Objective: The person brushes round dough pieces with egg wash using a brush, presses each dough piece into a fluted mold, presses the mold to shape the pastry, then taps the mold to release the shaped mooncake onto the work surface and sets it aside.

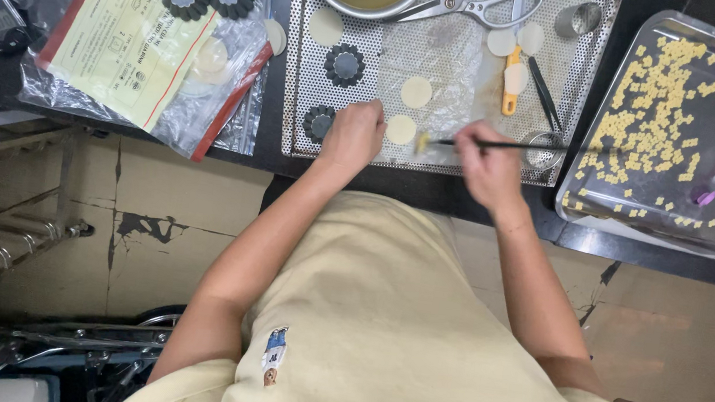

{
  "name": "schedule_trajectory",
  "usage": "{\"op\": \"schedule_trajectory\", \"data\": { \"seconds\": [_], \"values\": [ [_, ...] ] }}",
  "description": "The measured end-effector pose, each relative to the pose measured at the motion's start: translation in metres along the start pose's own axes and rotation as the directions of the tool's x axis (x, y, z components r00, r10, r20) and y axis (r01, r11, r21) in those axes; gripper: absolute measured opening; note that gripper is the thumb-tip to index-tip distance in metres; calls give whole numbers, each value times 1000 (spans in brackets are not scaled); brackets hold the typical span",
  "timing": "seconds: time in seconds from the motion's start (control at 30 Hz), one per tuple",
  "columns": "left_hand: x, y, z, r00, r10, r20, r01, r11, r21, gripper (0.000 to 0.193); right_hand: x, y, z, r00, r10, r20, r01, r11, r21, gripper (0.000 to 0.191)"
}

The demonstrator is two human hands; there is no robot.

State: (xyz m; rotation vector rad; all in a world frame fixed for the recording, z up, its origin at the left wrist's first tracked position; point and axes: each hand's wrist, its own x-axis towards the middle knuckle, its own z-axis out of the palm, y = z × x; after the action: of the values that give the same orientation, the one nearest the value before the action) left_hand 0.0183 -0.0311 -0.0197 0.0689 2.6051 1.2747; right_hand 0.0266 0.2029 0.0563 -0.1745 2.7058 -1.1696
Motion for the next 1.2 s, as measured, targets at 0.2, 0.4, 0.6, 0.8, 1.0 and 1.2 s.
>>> {"op": "schedule_trajectory", "data": {
  "seconds": [0.2,0.4,0.6,0.8,1.0,1.2],
  "values": [
    [-25,2,-49,987,64,-146,-53,996,77,18,43,44,-36,976,95,-197,-177,873,-454,30],
    [7,-6,-71,940,228,-253,-164,955,248,67,66,40,-13,962,-101,-255,-70,807,-586,30],
    [35,-7,-62,988,73,-135,-36,966,256,54,69,2,48,972,-232,-32,212,931,-298,35],
    [27,-11,-63,995,51,-89,-43,995,88,50,80,3,61,1000,-4,15,7,968,-251,34],
    [15,-13,-61,970,-242,22,200,743,-639,24,80,-5,47,995,-12,100,21,995,-95,11],
    [-22,3,-89,788,506,-352,-531,847,29,16,60,-29,11,960,-252,121,256,966,-19,11]
  ]
}}
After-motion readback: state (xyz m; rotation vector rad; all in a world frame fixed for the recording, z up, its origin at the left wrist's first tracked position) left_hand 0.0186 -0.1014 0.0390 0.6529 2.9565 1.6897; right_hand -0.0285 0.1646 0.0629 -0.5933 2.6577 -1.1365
